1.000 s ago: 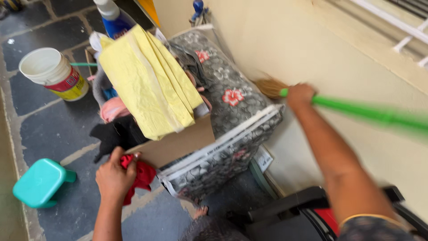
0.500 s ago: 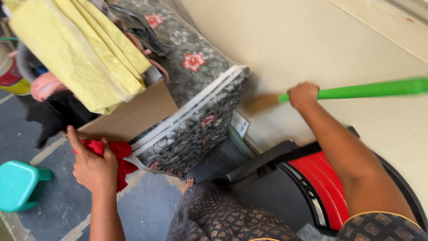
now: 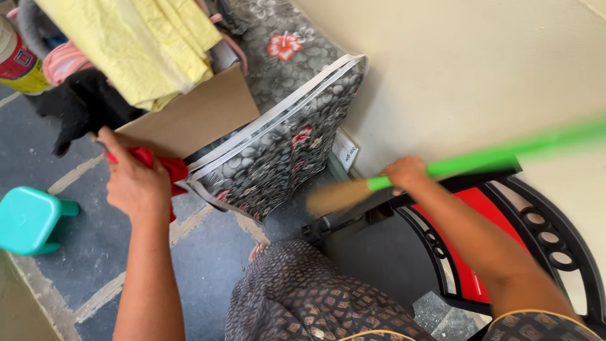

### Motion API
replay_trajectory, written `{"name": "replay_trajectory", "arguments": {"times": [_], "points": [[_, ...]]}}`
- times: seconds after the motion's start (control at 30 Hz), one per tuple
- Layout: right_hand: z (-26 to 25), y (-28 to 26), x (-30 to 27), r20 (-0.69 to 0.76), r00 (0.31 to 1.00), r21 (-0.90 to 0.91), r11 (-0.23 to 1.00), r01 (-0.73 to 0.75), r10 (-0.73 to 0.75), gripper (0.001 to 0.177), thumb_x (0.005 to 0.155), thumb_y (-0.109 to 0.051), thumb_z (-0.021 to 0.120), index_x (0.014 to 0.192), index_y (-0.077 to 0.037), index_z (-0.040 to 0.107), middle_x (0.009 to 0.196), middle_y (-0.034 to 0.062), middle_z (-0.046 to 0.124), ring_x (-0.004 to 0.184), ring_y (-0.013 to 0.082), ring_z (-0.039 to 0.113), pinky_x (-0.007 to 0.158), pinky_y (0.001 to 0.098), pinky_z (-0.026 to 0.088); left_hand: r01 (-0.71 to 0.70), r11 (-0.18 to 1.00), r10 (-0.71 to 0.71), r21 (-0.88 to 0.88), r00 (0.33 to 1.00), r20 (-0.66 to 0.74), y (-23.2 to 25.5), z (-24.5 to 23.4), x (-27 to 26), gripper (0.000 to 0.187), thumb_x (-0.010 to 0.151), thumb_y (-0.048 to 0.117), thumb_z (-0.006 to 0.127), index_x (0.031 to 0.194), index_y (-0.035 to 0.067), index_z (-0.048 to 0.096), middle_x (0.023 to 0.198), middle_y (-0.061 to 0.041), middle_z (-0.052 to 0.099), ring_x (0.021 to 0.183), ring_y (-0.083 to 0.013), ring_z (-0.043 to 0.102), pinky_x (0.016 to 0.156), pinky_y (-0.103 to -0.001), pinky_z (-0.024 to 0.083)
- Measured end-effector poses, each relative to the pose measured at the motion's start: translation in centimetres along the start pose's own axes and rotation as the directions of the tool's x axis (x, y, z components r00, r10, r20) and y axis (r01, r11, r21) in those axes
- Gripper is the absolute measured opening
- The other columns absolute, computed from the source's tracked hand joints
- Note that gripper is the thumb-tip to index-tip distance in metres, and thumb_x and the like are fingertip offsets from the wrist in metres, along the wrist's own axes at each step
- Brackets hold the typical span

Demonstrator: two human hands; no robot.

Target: The person cleans a balcony by using a broom to sweep the window sill and the floor area around a washing machine and storage items, while holding a red cloth.

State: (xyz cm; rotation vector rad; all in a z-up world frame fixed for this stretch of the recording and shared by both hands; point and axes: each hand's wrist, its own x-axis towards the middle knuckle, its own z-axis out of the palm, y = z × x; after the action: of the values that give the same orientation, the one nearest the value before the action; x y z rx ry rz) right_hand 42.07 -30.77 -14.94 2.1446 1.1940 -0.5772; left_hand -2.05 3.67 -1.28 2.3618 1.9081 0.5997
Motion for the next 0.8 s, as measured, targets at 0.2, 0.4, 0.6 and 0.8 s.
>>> {"name": "replay_trajectory", "arguments": {"times": [0.2, 0.4, 0.6, 0.8], "points": [[-6.1, 6.7, -3.7, -0.195, 0.945, 0.031, 0.965, -0.260, 0.261, 0.065, 0.079, -0.049, 0.080, 0.141, -0.048, 0.061, 0.119, 0.0043, 0.076, 0.114, 0.0298, 0.071, 0.090, 0.0487, 0.056, -0.057, 0.997, 0.058, -0.043, 0.998, 0.027, -0.8, 0.0, 0.0, 0.102, 0.091, 0.022, 0.079, 0.167, 0.021, 0.011, 0.132, -0.029, 0.061, 0.090, -0.0481, 0.069, 0.070, -0.055, 0.054], [5.7, 7.5, -10.9, -0.187, 0.837, 0.389, 0.821, -0.418, 0.515, 0.073, 0.084, -0.068, 0.069, 0.146, -0.032, 0.055, 0.123, 0.0166, 0.070, 0.114, 0.0394, 0.066, 0.091, 0.0544, 0.053, -0.199, 0.975, 0.202, -0.098, 0.979, 0.020, -2.3, -2.3, -0.5, 0.101, 0.091, 0.021, 0.077, 0.169, 0.021, 0.013, 0.115, -0.026, 0.069, 0.083, -0.0462, 0.069, 0.067, -0.054, 0.052], [15.8, -12.1, -21.4, 0.281, 0.886, 0.800, 0.420, -0.429, 0.370, 0.084, 0.076, -0.062, 0.077, 0.148, -0.031, 0.048, 0.082, 0.0130, 0.076, 0.066, 0.0261, 0.076, 0.061, 0.0411, 0.065, -0.123, 0.936, 0.214, -0.329, 0.943, 0.255, -10.2, -2.0, -7.8, 0.077, 0.100, 0.033, 0.066, 0.166, 0.025, 0.027, 0.102, -0.023, 0.074, 0.090, -0.0469, 0.069, 0.076, -0.055, 0.052], [10.7, -20.7, -29.0, 0.136, 0.941, 0.805, 0.519, -0.287, 0.310, 0.086, 0.076, -0.072, 0.067, 0.152, -0.040, 0.042, 0.077, 0.0089, 0.075, 0.063, 0.0194, 0.073, 0.067, 0.0364, 0.059, -0.033, 0.941, 0.195, -0.335, 0.865, 0.462, -18.6, 1.5, -14.4, 0.078, 0.091, 0.034, 0.069, 0.159, 0.028, 0.032, 0.105, -0.026, 0.073, 0.098, -0.0491, 0.068, 0.085, -0.055, 0.052]]}}
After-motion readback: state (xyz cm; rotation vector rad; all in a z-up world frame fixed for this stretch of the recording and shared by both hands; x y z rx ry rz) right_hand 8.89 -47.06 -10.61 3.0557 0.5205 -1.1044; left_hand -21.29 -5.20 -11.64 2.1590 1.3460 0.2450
